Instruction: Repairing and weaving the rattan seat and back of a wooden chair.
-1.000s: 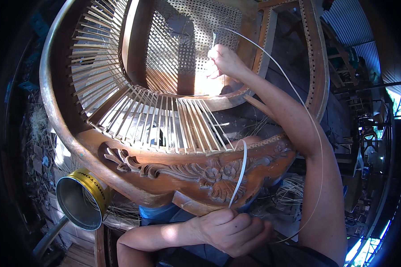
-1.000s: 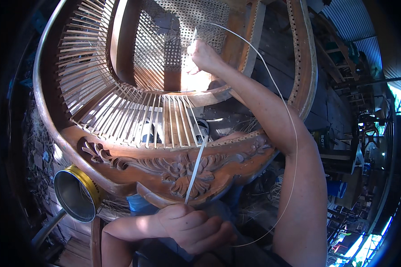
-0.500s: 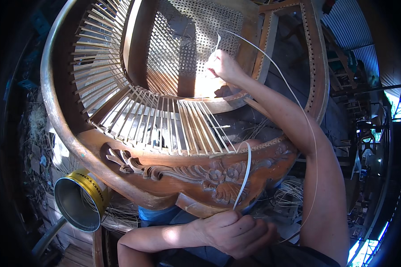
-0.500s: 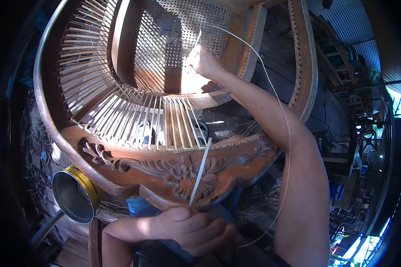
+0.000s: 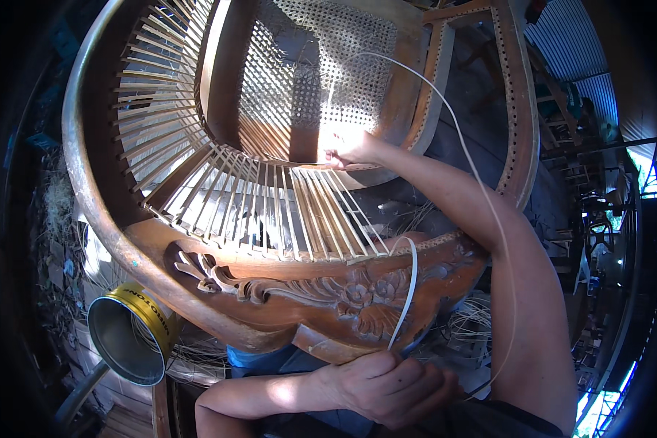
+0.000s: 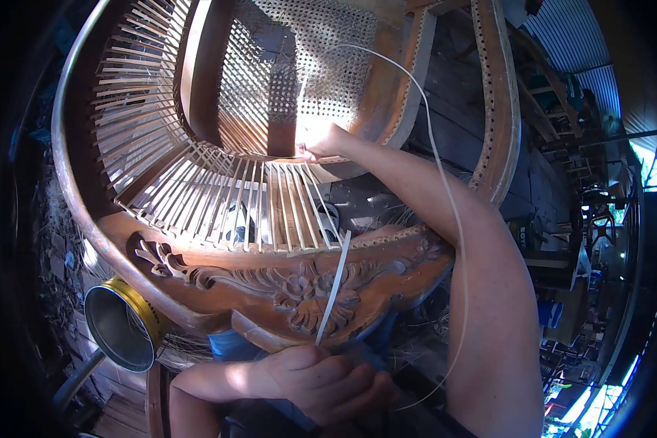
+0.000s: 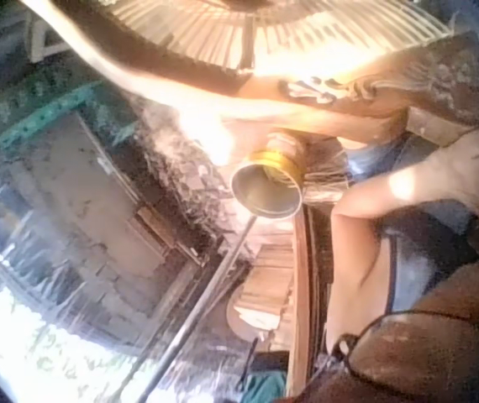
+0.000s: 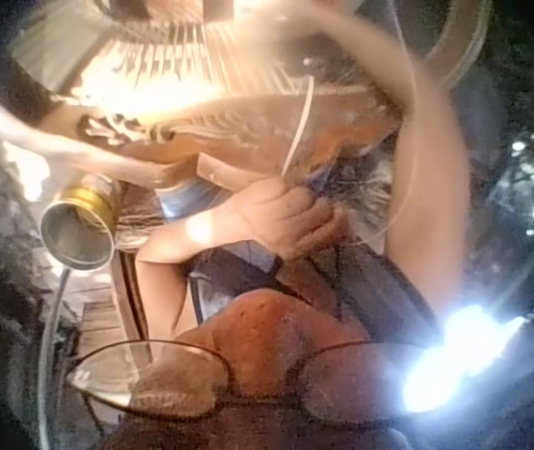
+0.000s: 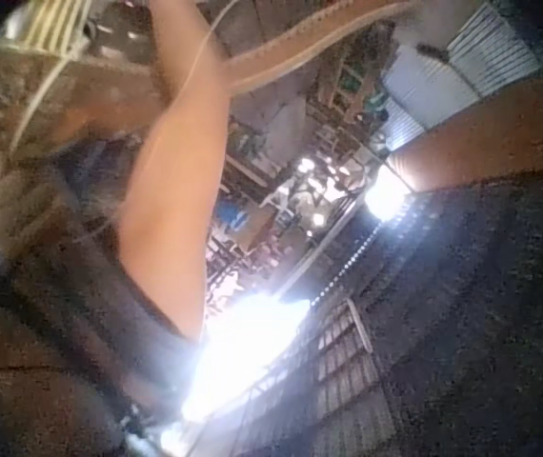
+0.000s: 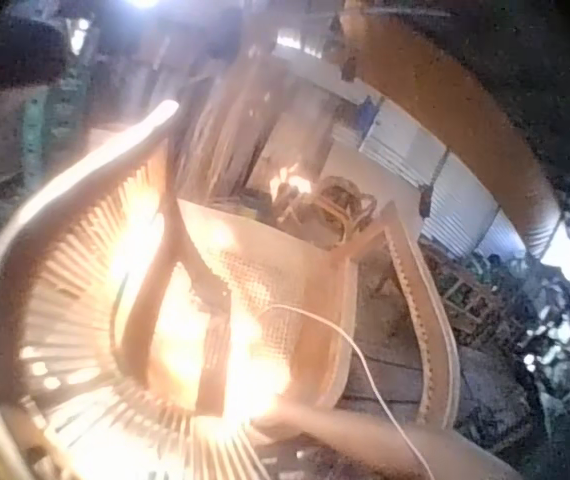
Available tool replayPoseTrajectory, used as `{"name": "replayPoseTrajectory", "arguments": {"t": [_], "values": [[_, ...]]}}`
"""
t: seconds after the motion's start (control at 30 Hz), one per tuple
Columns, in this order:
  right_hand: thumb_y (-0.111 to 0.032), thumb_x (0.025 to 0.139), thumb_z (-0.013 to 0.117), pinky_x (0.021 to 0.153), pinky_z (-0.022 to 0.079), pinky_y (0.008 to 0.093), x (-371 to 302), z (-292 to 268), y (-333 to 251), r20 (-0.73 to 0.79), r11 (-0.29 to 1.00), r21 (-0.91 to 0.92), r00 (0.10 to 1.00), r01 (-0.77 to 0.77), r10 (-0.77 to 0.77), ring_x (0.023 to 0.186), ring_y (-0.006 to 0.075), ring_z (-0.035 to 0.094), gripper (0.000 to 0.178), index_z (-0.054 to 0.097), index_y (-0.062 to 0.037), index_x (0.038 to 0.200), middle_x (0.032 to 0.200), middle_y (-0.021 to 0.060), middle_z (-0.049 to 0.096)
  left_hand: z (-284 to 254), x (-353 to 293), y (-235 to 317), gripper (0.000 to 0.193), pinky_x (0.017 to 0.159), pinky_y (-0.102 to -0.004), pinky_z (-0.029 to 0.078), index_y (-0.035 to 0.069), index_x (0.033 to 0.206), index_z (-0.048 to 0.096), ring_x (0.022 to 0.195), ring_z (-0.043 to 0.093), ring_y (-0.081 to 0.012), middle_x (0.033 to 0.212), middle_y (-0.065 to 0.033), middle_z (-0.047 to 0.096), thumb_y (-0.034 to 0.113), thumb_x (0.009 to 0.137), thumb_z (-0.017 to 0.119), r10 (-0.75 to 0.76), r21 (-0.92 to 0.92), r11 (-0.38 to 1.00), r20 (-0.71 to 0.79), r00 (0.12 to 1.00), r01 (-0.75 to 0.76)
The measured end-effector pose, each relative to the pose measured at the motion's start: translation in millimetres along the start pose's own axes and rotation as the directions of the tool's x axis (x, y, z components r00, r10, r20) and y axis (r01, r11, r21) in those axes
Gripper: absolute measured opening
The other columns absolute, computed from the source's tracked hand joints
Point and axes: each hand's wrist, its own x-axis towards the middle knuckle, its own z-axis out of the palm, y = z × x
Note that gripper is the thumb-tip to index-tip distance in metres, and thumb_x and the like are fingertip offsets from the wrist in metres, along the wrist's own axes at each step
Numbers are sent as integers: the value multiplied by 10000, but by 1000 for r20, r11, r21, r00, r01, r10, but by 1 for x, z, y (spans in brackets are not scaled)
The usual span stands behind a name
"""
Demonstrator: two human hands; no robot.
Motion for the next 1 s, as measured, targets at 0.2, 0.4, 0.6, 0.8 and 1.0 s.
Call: {"name": "replayPoseTrajectory", "arguments": {"t": [0.2,0.4,0.6,0.8,1.0], "values": [[-383,837,662,612,521,346,-4,-8,13,80,858,-507,996,82,-48,697,208,647,355,688,-37,913,773,118,686,-4,4,3,176,529,-203,245,122,896,661,604,422,-40,708,79,523,254,783,687,-35,-34,999,-17,999,34],[-373,899,592,592,509,329,-126,-81,-89,-7,429,-902,997,-38,74,653,189,619,394,676,9,938,676,100,614,-10,25,1,85,647,-243,408,149,887,662,724,543,-107,815,57,624,212,831,659,-71,-41,996,72,995,74],[-251,960,540,527,444,263,-324,-53,-107,-159,947,-185,943,261,-291,551,89,521,312,583,-40,735,592,-4,520,-14,70,-11,185,675,-307,455,0,882,557,708,565,-198,754,-95,580,169,929,499,-544,-462,707,129,829,536],[-176,961,540,537,489,256,-357,34,-5,300,967,220,934,132,-195,515,123,567,147,611,-51,929,700,27,614,11,151,-62,345,749,-301,498,-25,920,512,720,629,-176,776,-125,639,299,1009,433,-684,-633,459,195,702,623],[-181,982,488,660,502,268,-314,55,72,318,972,231,940,51,-125,704,127,606,170,577,-50,1043,865,54,631,29,183,-94,351,730,-330,572,-13,1101,548,746,678,-183,803,-125,641,290,1037,384,-329,-129,934,57,943,334]]}}
